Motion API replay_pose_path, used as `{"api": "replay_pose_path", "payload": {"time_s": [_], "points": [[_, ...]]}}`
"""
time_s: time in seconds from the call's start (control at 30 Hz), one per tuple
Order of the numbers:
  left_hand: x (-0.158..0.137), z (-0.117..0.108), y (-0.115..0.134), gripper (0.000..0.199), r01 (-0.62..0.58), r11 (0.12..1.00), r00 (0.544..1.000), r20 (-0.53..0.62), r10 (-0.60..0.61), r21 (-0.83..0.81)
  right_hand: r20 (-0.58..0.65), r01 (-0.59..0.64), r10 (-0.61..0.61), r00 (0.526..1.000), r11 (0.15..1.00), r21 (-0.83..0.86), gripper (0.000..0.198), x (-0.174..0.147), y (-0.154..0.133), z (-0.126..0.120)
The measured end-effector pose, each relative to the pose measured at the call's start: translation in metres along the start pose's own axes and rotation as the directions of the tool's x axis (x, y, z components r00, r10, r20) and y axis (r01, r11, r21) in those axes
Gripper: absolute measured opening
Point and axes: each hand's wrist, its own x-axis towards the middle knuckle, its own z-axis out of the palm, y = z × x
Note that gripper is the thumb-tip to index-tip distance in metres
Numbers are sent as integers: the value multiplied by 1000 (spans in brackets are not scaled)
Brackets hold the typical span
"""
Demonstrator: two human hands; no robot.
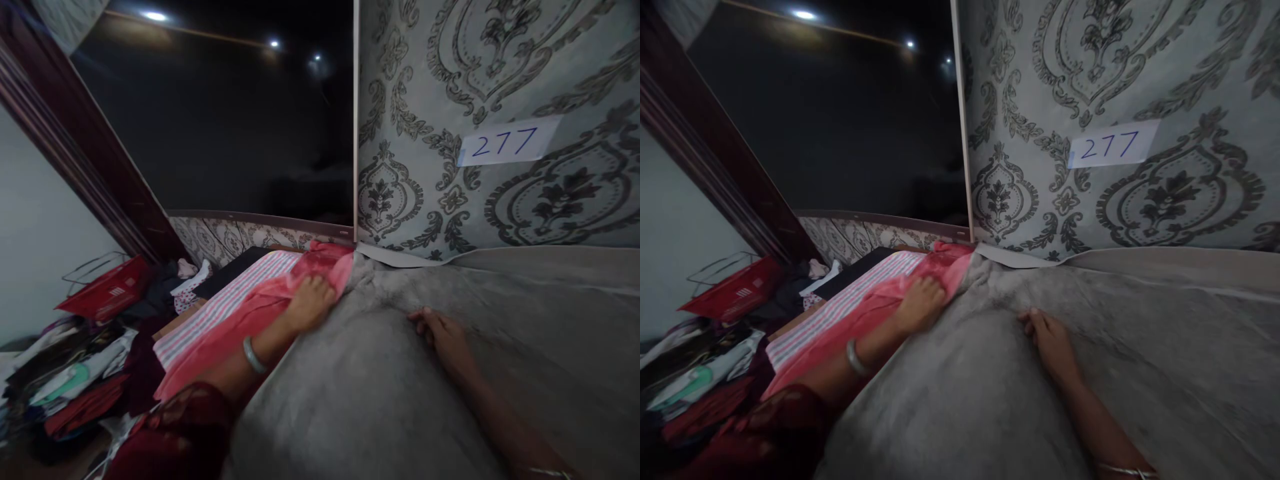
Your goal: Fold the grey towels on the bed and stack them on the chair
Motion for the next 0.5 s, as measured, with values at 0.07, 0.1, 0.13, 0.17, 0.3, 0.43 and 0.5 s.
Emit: {"api": "replay_pose_path", "payload": {"time_s": [0.07,0.1,0.13,0.17,0.3,0.43,0.5], "points": [[-23,9,23,25,-20,997,998,61,25,-80,-14,9,-9,1000,1000,-2,64,0,3,1],[-29,13,28,24,3,990,997,80,8,-141,-21,11,-11,1000,1000,-1,63,0,4,1],[-32,14,29,24,45,975,995,92,-26,-217,-24,11,-11,1000,1000,0,63,0,5,1],[-31,14,26,27,101,948,993,94,-76,-301,-22,10,-10,1000,1000,2,62,0,5,1],[-6,8,-7,29,446,737,886,134,-444,-507,-3,-6,6,1000,1000,6,61,0,1,0],[20,14,-35,21,639,612,758,249,-602,-467,31,-8,7,1000,1000,14,59,-1,-5,-1],[33,20,-43,26,656,587,746,289,-600,-474,33,7,-7,999,1000,20,58,-1,-6,-1]]}}
